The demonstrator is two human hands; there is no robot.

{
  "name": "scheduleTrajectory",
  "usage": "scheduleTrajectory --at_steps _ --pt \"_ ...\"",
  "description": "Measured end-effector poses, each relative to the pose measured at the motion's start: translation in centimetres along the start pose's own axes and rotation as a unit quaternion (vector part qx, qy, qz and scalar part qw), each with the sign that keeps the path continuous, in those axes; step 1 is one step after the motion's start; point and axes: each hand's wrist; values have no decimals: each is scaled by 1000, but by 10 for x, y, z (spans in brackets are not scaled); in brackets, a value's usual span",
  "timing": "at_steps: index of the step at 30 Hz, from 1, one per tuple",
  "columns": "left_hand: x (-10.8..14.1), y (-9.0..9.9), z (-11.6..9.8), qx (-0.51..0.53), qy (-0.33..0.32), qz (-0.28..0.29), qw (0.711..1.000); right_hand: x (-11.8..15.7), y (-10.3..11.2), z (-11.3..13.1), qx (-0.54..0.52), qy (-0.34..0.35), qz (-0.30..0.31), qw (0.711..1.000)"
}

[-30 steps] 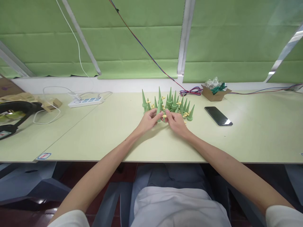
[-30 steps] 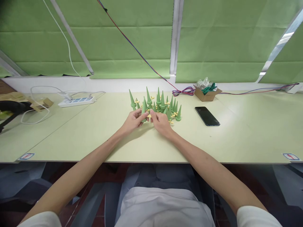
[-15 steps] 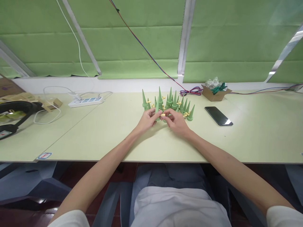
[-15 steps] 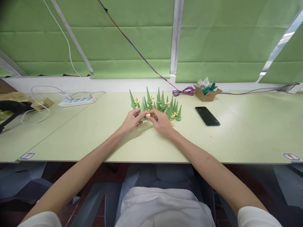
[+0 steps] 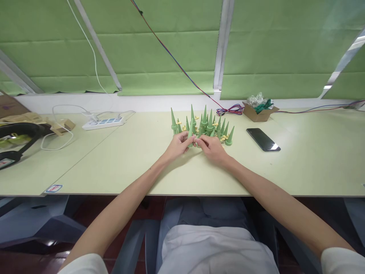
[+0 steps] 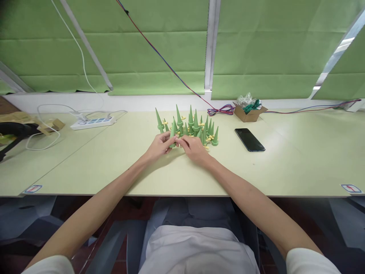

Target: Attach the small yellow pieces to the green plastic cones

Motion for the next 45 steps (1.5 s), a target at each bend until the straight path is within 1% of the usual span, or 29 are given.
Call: scheduleTrajectory --at_steps 5,10,17,23,28,34,38,42,45 --pt "-2 0 1 18 6 14 1000 0 -1 0 -3 -17 0 1000" --pt "-3 1 0 36 23 -22 999 -1 -1 -1 -37 -33 -16 999" --pt "-2 0 -2 23 32 -15 999 -1 -1 -7 -74 -9 -8 997" --pt "-1 1 -3 9 24 -8 1000 -1 0 -7 -63 -3 -3 998" --pt "-1 2 -3 -14 3 -4 1000 -1 1 -5 -23 15 0 1000" --pt "-1 2 -1 -12 -5 2 1000 -1 1 -5 6 34 1 999" --pt "-2 1 -1 -6 3 0 1000 -2 1 -5 0 18 8 1000" --pt "-2 0 -2 15 14 -22 1000 -2 0 -6 -23 -8 3 1000" --pt "-2 0 -3 24 18 -30 999 -1 -1 -8 -37 -4 -4 999"
Point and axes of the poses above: each hand's wrist, its own x-axis away from the middle knuckle, its own y-axis out of the back of the hand, z = x × y, and after that the axes turned 13 degrees about -z, right-handed
